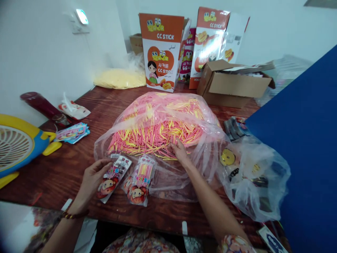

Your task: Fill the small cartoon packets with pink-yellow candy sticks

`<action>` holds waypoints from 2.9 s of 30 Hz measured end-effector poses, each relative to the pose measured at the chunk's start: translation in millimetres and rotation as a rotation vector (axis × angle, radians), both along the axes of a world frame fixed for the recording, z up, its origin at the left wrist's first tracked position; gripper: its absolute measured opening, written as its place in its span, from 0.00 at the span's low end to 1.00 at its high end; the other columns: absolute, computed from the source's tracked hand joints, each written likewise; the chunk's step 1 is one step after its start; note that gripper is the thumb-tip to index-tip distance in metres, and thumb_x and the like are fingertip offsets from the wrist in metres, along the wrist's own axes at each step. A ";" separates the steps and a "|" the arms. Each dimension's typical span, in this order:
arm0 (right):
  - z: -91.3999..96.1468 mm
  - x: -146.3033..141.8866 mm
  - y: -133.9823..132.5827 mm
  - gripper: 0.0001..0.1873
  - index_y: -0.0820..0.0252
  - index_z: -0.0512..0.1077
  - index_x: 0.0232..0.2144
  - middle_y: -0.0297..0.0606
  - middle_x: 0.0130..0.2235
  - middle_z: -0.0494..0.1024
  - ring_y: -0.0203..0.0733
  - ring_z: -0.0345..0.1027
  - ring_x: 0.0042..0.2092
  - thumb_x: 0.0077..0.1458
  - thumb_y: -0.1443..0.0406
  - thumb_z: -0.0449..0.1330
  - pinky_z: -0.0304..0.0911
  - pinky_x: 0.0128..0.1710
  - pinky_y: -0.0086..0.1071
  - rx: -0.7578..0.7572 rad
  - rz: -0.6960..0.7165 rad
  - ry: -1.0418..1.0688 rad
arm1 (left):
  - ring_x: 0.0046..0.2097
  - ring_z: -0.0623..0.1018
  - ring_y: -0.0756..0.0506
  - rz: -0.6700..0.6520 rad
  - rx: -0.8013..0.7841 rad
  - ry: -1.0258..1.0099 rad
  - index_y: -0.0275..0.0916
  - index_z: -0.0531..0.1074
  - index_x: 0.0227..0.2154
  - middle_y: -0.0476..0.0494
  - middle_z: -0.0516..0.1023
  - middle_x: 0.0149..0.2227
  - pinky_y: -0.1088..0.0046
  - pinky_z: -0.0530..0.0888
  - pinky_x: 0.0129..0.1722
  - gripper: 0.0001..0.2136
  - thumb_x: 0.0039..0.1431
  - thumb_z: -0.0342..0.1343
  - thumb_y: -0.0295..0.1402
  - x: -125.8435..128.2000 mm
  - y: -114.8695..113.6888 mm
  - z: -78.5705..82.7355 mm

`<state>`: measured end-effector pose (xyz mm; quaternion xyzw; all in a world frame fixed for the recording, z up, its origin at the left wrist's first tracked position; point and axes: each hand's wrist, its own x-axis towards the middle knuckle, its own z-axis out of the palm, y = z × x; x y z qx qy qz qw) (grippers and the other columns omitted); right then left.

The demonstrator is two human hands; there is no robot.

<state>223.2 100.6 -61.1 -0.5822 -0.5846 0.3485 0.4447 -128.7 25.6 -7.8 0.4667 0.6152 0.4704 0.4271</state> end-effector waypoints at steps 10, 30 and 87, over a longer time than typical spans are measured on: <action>-12.5 -9.3 -10.5 0.11 0.55 0.69 0.34 0.35 0.33 0.76 0.42 0.69 0.37 0.52 0.55 0.57 0.65 0.43 0.37 -0.029 -0.038 0.174 | 0.31 0.76 0.48 0.051 -0.069 -0.198 0.36 0.77 0.32 0.47 0.80 0.30 0.75 0.73 0.32 0.19 0.40 0.70 0.43 1.0 1.1 -0.1; 52.2 -43.9 -26.8 0.19 0.56 0.73 0.34 0.33 0.27 0.79 0.42 0.74 0.31 0.45 0.51 0.68 0.69 0.37 0.37 -0.160 0.094 0.674 | 0.27 0.69 0.53 -0.178 -0.070 -0.279 0.35 0.75 0.26 0.52 0.73 0.24 0.80 0.65 0.28 0.13 0.44 0.70 0.39 47.9 -4.4 20.2; 129.9 -108.1 -61.0 0.23 0.51 0.66 0.58 0.44 0.62 0.69 0.48 0.60 0.64 0.62 0.57 0.56 0.54 0.65 0.48 0.155 0.535 -0.052 | 0.34 0.76 0.48 -0.226 0.113 -0.320 0.37 0.81 0.34 0.46 0.82 0.33 0.73 0.73 0.37 0.11 0.52 0.65 0.39 67.7 -7.2 31.3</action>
